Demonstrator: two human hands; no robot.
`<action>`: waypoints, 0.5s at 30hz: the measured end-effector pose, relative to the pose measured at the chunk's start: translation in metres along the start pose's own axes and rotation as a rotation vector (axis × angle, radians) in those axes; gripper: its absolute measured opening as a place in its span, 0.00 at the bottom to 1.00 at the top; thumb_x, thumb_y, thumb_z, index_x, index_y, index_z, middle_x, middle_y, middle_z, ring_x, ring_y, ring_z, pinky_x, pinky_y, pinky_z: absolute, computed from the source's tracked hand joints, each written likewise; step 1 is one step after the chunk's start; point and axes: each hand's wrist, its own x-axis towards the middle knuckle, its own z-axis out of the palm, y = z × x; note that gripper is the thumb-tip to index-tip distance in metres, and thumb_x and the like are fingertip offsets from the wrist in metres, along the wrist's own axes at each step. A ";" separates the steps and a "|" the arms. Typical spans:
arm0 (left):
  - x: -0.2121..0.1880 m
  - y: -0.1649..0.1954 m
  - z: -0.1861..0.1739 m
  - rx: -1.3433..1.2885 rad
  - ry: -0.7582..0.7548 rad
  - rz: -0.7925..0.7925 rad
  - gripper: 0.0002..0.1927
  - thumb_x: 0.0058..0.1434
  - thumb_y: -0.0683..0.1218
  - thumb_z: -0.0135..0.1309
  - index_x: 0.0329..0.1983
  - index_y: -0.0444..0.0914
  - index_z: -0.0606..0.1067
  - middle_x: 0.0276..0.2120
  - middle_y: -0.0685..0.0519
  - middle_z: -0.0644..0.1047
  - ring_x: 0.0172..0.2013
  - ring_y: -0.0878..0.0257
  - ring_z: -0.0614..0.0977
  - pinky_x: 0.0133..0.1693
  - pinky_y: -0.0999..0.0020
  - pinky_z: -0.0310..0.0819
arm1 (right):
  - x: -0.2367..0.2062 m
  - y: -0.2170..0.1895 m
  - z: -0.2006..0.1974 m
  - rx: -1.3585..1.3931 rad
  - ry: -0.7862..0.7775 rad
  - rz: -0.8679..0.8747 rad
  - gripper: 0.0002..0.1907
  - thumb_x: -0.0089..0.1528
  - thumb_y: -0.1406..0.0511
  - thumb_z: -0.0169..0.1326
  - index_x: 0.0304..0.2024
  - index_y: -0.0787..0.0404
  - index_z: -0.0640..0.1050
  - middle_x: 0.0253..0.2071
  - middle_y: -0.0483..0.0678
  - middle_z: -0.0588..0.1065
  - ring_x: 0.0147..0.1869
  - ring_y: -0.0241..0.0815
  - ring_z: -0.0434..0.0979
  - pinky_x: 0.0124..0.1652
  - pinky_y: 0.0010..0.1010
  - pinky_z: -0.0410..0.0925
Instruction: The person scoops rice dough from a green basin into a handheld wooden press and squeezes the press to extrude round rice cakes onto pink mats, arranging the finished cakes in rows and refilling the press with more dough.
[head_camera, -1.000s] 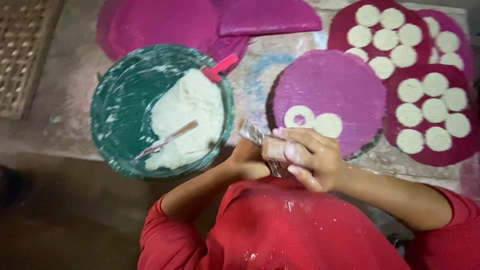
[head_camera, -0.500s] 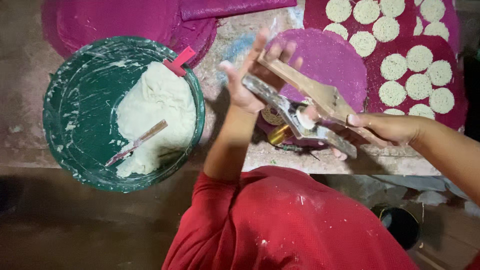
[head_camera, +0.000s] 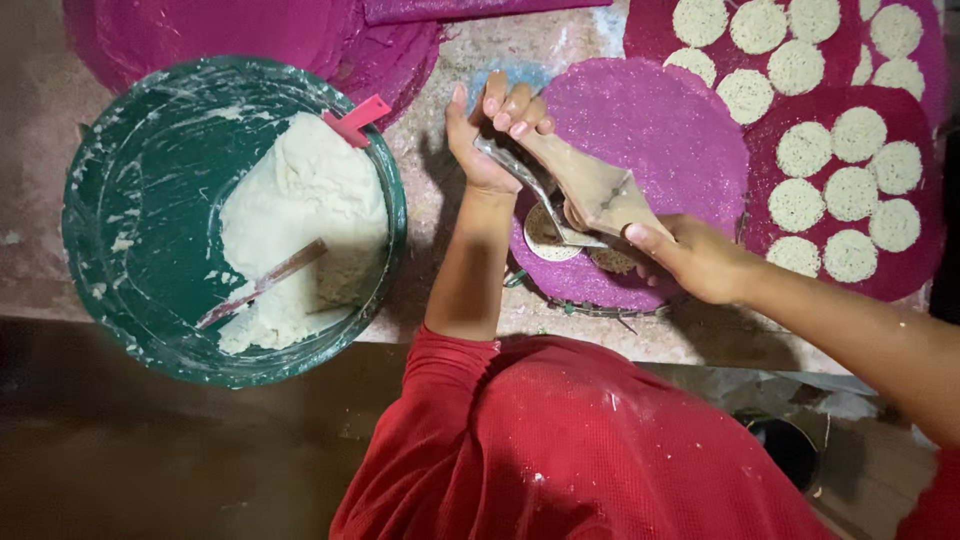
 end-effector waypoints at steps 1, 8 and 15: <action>-0.001 -0.002 -0.001 0.006 0.013 0.009 0.21 0.74 0.63 0.38 0.34 0.46 0.66 0.28 0.60 0.67 0.33 0.65 0.72 0.49 0.59 0.76 | -0.001 0.000 -0.002 0.036 -0.028 0.015 0.43 0.63 0.35 0.29 0.31 0.64 0.78 0.25 0.52 0.78 0.31 0.47 0.80 0.35 0.41 0.73; 0.017 -0.013 0.009 0.064 0.000 0.054 0.21 0.76 0.62 0.38 0.35 0.45 0.67 0.29 0.59 0.68 0.34 0.64 0.74 0.49 0.57 0.76 | 0.005 0.007 -0.013 -0.027 0.025 0.112 0.43 0.64 0.36 0.31 0.30 0.66 0.78 0.24 0.54 0.78 0.28 0.47 0.82 0.32 0.39 0.74; 0.000 0.011 0.021 0.381 0.573 -0.162 0.26 0.67 0.61 0.29 0.43 0.38 0.69 0.36 0.51 0.75 0.35 0.62 0.76 0.42 0.63 0.72 | 0.002 0.027 0.003 0.026 0.062 -0.081 0.52 0.57 0.29 0.22 0.33 0.63 0.81 0.26 0.50 0.80 0.30 0.46 0.83 0.31 0.42 0.74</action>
